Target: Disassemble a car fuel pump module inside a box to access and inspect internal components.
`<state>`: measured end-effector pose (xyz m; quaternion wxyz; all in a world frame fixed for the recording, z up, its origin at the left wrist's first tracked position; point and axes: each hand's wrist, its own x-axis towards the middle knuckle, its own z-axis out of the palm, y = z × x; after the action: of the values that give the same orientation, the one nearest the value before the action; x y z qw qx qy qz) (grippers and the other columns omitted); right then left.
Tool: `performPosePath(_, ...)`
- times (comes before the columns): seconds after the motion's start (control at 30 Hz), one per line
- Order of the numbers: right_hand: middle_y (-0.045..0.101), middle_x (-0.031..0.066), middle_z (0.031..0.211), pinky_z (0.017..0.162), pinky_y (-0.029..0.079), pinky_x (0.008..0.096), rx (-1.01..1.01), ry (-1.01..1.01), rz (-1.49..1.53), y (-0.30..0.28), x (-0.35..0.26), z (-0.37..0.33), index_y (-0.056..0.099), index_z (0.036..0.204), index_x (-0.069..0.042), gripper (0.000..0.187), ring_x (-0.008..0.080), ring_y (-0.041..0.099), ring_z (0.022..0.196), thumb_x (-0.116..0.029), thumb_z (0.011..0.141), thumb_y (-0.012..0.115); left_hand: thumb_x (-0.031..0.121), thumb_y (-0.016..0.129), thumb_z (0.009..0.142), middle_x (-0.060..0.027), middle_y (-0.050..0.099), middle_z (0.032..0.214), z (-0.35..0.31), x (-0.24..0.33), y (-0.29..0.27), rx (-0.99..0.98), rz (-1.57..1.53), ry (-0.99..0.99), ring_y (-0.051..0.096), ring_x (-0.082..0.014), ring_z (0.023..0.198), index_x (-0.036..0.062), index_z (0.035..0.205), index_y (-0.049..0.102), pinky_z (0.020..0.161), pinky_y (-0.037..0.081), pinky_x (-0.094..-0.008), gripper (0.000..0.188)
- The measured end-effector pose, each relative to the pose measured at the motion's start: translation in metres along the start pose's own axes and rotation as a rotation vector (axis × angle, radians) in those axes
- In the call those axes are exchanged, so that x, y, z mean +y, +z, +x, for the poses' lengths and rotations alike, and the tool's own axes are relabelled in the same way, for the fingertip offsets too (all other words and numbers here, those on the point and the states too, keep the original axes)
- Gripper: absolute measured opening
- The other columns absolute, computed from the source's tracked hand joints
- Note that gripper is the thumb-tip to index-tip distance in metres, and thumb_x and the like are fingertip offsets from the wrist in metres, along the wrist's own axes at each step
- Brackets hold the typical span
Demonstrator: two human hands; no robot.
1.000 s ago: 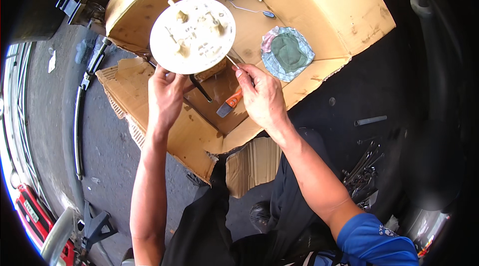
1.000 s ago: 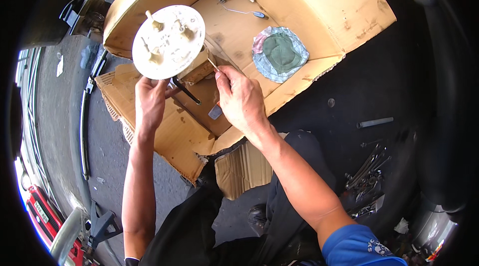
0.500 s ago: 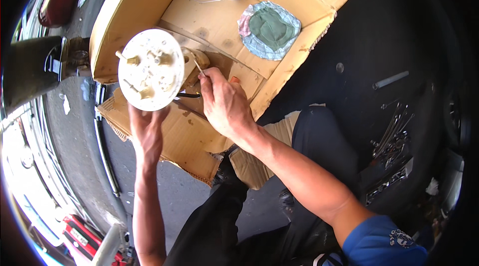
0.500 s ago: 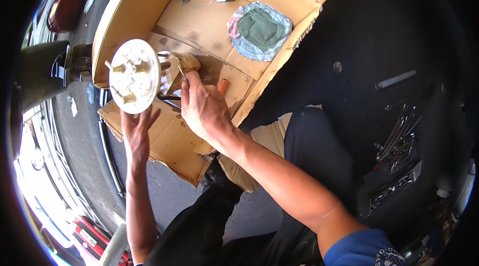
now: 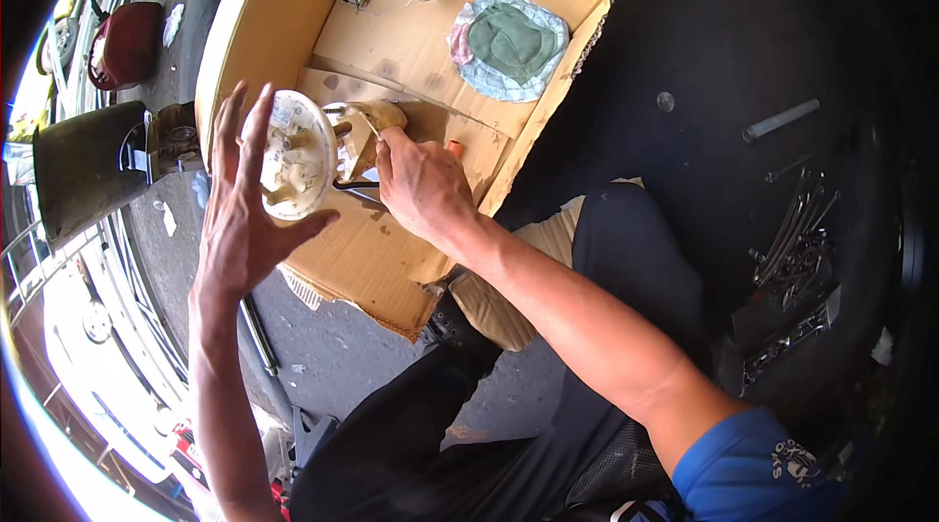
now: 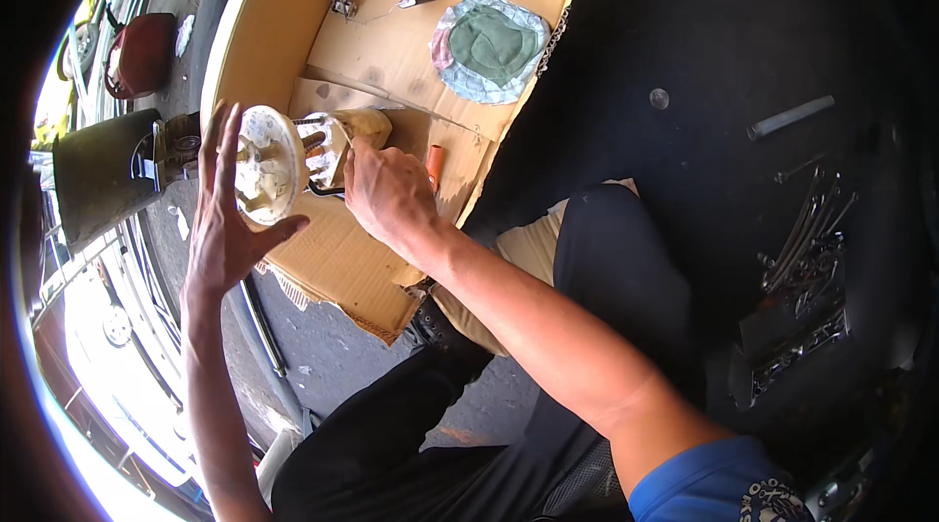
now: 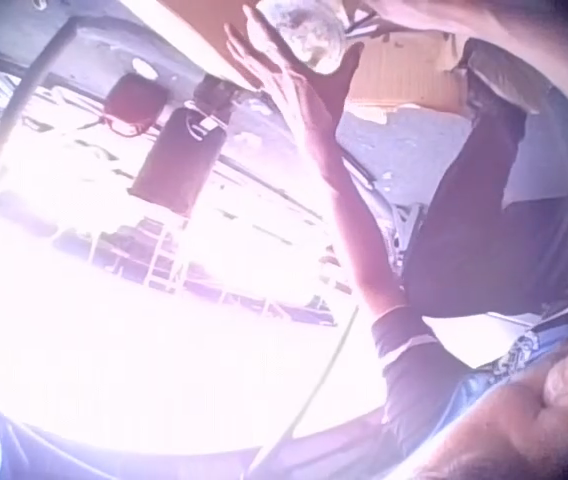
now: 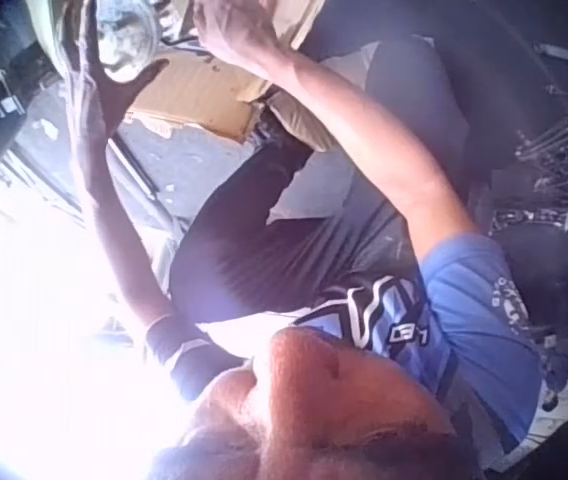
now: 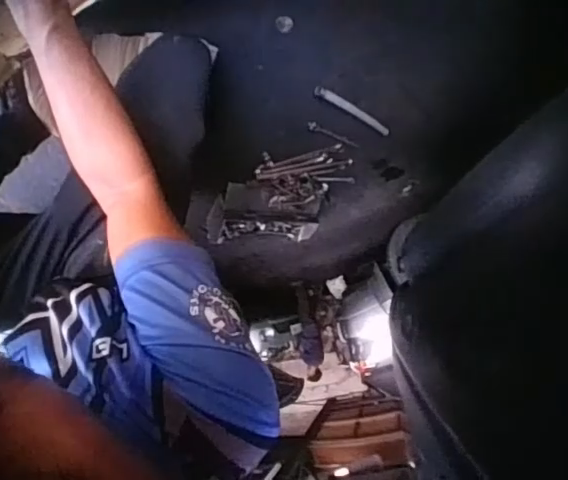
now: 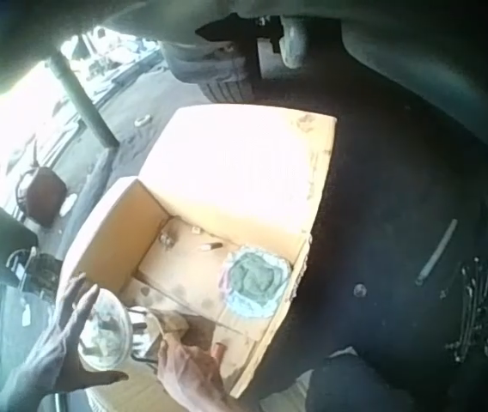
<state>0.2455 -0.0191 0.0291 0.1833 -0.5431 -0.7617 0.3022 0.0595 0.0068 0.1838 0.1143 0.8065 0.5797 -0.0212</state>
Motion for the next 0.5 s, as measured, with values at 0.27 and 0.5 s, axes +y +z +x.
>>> performPosePath(0.27,0.071,0.0224,0.066,0.06,0.061,0.0487,0.108,0.141,0.242,-0.015,0.002,0.005,0.066,0.096,-0.004,0.018,0.0381,0.075,0.063,-0.017,0.107,0.063,0.042,0.098,0.069,-0.0198,0.043,0.167,0.026,-0.008,0.008,-0.015,0.048,0.008,0.045,-0.0488,0.15,0.0308,0.171,0.036,0.126,0.041,-0.0605,0.12)
performPosePath(0.5,0.072,0.0241,0.069,0.057,0.063,0.0445,0.026,0.015,0.024,-0.037,0.015,0.028,0.064,0.102,0.004,0.023,0.0344,0.076,0.061,-0.018,0.108,0.058,0.048,0.095,0.077,-0.0207,0.056,0.157,0.043,-0.009,0.015,0.116,0.092,0.012,0.057,-0.0402,0.144,0.0169,0.165,0.047,0.124,0.045,-0.0538,0.105)
